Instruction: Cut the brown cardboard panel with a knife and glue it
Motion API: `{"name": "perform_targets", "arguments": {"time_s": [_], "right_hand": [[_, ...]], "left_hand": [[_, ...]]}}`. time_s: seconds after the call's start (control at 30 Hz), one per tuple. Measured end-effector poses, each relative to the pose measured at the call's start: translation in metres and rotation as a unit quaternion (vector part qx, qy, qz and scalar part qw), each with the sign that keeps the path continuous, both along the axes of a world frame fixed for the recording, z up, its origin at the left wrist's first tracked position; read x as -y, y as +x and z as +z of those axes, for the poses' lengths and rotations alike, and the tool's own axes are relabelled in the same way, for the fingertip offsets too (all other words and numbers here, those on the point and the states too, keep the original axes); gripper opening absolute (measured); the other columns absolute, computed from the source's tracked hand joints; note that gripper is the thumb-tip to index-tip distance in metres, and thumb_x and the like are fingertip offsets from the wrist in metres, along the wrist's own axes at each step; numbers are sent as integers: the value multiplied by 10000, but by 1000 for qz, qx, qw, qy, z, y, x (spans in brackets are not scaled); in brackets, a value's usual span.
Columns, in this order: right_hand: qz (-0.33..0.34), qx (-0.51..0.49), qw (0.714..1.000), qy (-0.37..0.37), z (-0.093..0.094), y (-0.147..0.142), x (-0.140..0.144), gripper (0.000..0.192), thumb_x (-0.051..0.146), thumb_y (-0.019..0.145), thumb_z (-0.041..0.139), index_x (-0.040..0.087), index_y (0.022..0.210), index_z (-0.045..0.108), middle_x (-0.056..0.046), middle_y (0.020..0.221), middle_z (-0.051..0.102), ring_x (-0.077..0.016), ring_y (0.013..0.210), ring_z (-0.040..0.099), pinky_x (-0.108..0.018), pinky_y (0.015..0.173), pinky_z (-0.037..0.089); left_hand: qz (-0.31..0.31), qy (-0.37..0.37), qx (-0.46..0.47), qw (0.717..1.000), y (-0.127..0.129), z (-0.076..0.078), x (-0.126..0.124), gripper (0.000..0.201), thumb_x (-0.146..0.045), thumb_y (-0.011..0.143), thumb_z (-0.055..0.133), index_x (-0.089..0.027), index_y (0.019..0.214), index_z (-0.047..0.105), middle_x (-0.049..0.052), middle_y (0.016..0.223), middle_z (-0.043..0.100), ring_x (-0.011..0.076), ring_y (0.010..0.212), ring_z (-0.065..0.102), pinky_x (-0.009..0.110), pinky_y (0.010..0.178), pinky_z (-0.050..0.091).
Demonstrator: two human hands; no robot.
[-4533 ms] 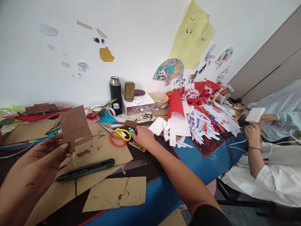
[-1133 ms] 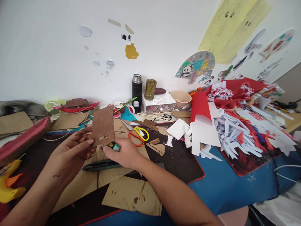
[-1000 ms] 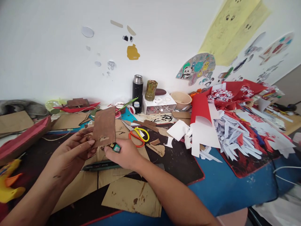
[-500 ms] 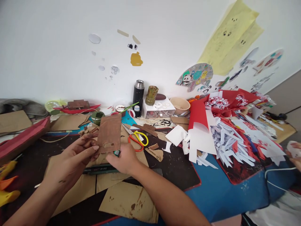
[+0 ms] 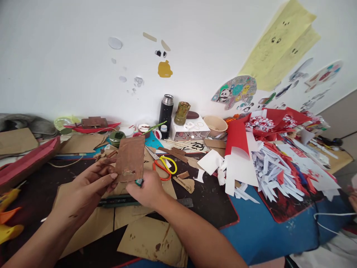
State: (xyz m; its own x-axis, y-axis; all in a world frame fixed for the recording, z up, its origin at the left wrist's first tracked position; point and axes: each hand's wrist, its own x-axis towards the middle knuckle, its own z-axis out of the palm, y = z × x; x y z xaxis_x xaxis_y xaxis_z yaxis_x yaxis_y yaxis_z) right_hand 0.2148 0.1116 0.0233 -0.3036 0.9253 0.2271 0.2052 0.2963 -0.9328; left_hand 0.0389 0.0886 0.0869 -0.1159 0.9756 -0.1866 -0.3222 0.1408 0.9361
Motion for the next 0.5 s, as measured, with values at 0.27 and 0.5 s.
{"name": "perform_targets", "arguments": {"time_s": [0.27, 0.5], "right_hand": [[3, -5, 1000, -7, 11, 1, 0, 138, 245, 816, 645, 251, 738, 531, 46, 711, 532, -151, 694, 464, -281, 657, 415], [-14, 28, 999, -5, 18, 2, 2, 172, 282, 825, 614, 262, 719, 480, 45, 686, 487, -150, 679, 438, -291, 641, 376]], "left_hand": [[-9, 8, 5, 1000, -2, 0, 1, 623, -342, 603, 1020, -223, 1161, 771, -40, 759, 673, 125, 613, 575, 237, 528, 472], [-1, -4, -2, 1000, -4, -1, 0, 661, -361, 582, 1042, -225, 1174, 783, -37, 784, 674, 121, 618, 576, 231, 527, 473]]}}
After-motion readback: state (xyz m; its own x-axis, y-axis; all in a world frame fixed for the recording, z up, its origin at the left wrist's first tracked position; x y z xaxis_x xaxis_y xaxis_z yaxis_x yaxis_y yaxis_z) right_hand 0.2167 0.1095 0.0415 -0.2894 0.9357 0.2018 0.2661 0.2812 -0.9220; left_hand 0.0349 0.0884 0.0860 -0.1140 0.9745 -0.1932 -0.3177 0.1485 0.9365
